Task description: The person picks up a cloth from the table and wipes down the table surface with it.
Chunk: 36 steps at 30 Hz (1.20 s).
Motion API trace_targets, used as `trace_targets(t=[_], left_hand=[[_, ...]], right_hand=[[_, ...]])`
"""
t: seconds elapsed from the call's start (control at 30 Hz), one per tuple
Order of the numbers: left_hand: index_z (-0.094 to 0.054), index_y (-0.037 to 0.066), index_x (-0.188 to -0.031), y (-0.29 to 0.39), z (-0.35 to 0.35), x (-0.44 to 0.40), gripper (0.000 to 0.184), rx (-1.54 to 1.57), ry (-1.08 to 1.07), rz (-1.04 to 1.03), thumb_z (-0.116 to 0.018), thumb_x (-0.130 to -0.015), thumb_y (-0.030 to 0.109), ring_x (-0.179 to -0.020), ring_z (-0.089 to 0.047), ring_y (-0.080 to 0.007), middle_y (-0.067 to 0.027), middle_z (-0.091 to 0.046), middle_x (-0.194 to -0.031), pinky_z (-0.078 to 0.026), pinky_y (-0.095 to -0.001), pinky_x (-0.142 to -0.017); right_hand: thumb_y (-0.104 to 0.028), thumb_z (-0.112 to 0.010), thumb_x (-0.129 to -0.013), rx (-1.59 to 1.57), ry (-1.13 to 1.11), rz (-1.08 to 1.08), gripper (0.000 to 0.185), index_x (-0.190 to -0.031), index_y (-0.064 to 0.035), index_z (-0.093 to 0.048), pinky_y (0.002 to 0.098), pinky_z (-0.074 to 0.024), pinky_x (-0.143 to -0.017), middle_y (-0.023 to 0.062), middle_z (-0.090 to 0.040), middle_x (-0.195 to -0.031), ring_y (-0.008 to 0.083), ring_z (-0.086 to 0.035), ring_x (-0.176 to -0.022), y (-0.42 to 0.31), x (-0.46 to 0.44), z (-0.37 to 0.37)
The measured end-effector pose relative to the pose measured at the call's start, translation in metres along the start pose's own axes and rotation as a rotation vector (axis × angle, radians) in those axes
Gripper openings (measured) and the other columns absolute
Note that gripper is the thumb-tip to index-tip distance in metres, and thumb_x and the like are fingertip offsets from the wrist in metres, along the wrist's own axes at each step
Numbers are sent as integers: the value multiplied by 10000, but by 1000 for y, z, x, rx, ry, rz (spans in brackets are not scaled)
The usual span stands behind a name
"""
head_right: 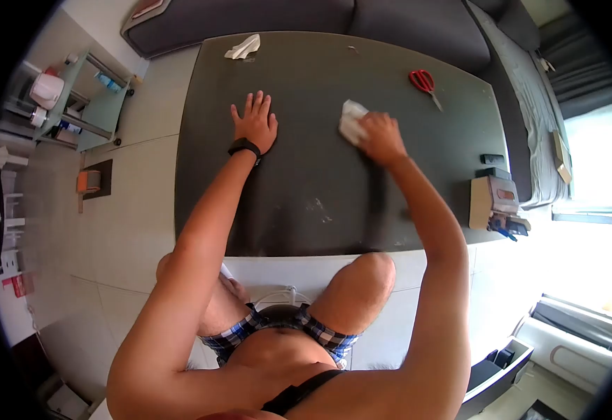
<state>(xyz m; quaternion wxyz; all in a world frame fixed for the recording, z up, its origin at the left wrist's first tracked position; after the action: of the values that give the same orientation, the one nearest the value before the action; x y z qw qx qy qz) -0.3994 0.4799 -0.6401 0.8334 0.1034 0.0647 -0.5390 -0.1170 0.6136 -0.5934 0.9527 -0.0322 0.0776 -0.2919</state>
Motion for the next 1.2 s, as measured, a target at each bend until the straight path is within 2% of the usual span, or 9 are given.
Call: trace_targets(t=[0.2, 0.3, 0.47, 0.67, 0.77, 0.93, 1.07, 1.13, 1.2], left_hand=[[-447, 131, -1577, 2, 5, 0, 561, 1, 9, 0, -439, -1056, 340, -1578, -289, -269, -57, -362, -1691, -160, -681, -1249], [-450, 129, -1575, 1, 6, 1, 564, 19, 20, 7, -442, -1050, 336, -1578, -288, -273, -62, -369, -1687, -158, -683, -1248], [-449, 112, -1571, 2, 3, 0, 581, 29, 43, -12, -419, -1042, 350, -1575, -294, -283, -79, -375, -1683, -147, -708, -1236], [-460, 139, -1566, -1, -1, -1, 560, 56, 42, -2, -435, -1046, 344, -1576, -289, -270, -51, -391, -1676, -149, -702, -1238], [-453, 140, -1572, -1, -3, 0, 562, 25, 45, -17, -427, -1050, 345, -1575, -290, -271, -51, -387, -1678, -153, -702, -1237], [-442, 140, -1581, -2, 0, -1, 567, 13, 40, -16, -412, -1057, 353, -1573, -291, -270, -54, -376, -1684, -157, -684, -1245], [-450, 135, -1574, 0, 5, 3, 562, 27, 35, -6, -424, -1056, 350, -1575, -293, -270, -57, -379, -1682, -153, -691, -1244], [-459, 125, -1566, 1, 6, 2, 555, 27, 60, -17, -445, -1052, 334, -1571, -301, -274, -65, -391, -1673, -161, -699, -1239], [-460, 124, -1565, 1, 6, 1, 555, 21, 54, -7, -445, -1050, 333, -1570, -303, -277, -68, -393, -1671, -164, -699, -1238]], right_hand=[[-126, -744, -835, -95, 424, -465, 371, -1203, -162, -707, 494, -470, -1005, 49, -653, -1284, 358, -579, -1190, 86, -96, -29], [-59, -724, -810, -168, 456, -428, 353, -1154, -133, -725, 476, -481, -1005, 75, -686, -1225, 370, -605, -1147, 64, -122, -36], [50, -648, -758, -421, 289, -174, 332, -1035, -103, -748, 506, -523, -923, 191, -720, -1042, 435, -632, -1036, -48, -93, -29], [42, -763, -617, -638, 23, 545, 468, -1015, -202, -739, 450, -474, -988, 14, -706, -1105, 313, -623, -1108, -217, 47, -13], [29, -782, -656, -672, -178, 577, 556, -1148, -226, -734, 471, -459, -1063, 26, -680, -1269, 304, -603, -1224, -236, 85, -7], [-127, -812, -793, -476, -248, 601, 652, -1408, -252, -634, 493, -395, -1177, 94, -618, -1436, 327, -535, -1378, -179, 76, 11], [-254, -743, -895, -36, -383, 122, 439, -1297, -96, -662, 438, -486, -1071, 156, -640, -1347, 348, -583, -1260, -70, 1, 6], [-213, -748, -880, -89, 149, 99, 368, -1197, -52, -654, 474, -500, -1014, 177, -663, -1225, 389, -611, -1165, 23, -26, -16], [-172, -701, -906, -30, 226, -55, 233, -1099, -43, -682, 493, -501, -979, 195, -674, -1178, 425, -611, -1122, 84, -62, -29]])
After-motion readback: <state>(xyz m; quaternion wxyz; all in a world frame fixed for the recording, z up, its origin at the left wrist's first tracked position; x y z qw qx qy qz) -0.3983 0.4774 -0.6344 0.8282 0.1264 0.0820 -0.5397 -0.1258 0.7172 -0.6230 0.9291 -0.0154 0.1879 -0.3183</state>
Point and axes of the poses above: each hand's wrist, its own x-axis away from the middle knuckle, its own z-axis out of the back of the hand, y = z × x, the point moved 8 cm from there along -x, towards the middle knuckle
